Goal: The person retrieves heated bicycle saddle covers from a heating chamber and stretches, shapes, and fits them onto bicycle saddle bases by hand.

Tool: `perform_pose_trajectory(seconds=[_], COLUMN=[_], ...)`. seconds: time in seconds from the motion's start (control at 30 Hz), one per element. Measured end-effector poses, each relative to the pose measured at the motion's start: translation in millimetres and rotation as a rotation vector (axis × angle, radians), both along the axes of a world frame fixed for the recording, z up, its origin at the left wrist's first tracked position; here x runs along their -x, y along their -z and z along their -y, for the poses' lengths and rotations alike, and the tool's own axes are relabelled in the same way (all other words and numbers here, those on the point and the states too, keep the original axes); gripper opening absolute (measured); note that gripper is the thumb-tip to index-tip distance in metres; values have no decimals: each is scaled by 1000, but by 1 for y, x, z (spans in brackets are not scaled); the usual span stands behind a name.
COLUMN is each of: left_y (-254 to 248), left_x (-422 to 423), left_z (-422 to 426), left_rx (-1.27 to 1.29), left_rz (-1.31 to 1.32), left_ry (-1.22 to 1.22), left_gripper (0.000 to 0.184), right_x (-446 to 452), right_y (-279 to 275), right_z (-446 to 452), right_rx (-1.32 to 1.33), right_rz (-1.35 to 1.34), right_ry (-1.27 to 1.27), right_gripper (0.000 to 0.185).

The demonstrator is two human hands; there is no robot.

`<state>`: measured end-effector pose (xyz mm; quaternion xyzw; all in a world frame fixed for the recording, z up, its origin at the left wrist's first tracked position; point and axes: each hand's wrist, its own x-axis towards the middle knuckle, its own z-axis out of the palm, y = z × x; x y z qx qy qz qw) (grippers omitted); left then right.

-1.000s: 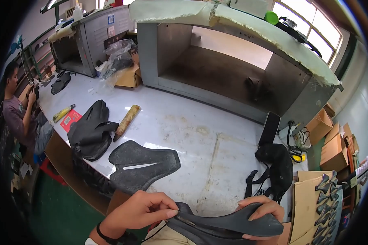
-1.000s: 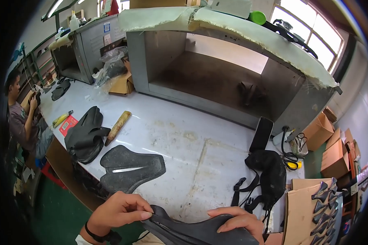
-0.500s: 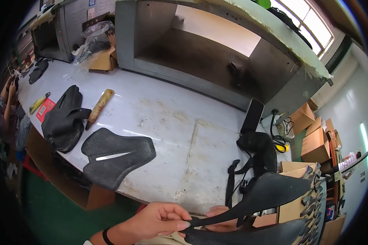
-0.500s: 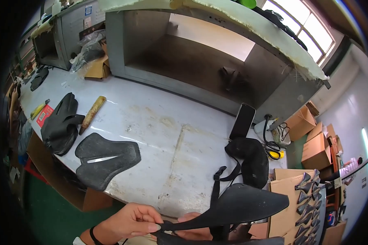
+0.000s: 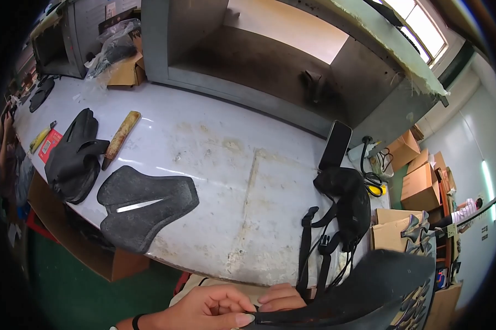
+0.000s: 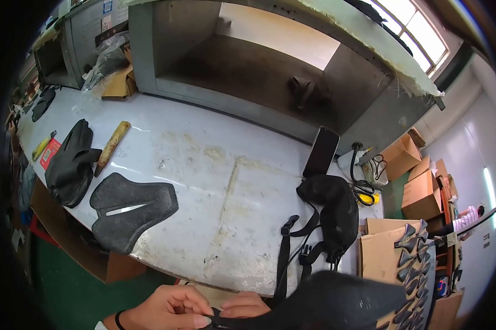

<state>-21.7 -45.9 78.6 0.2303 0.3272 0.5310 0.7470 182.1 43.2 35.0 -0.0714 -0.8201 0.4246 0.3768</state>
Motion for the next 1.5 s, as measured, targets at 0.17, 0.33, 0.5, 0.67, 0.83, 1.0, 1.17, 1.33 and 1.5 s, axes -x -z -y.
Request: perform_pose_trajectory(seconds=[0.17,0.33,0.5,0.67,0.83,1.0,1.17,1.33,1.5], left_y=[-4,-8,-8,-6,-7,-9,-10,-12,-5], left_x=[-3,-1,-2,-4,-3,4,9,8,7], left_z=[2,3,5,6,9,8,8,7,0], left_rx=[-22,41,64,67,40,-99,-249,-132,-311], left_rz=[-17,-28,-35,-36,-62,-258,-518,-363,-408], left_ry=[-8,19,17,-3,16,-7,-29,38,51], left_gripper=[8,8,8,8,8,7,11,10,32], right_x=[19,-13,-18,-19,-35,-16,-20,-17,-6], right_y=[33,14,-5,-14,-7,-20,-4,13,-17], right_z=[0,-1,0,13,14,22,13,6,-26], right_rx=[-136,-224,-153,-115,-31,63,31,-75,872], right_rz=[-402,-10,145,202,358,197,159,83,676], right_ry=[97,-28,-152,20,-48,21,-50,-83,-562], right_gripper=[16,25,31,31,30,35,33,21,27])
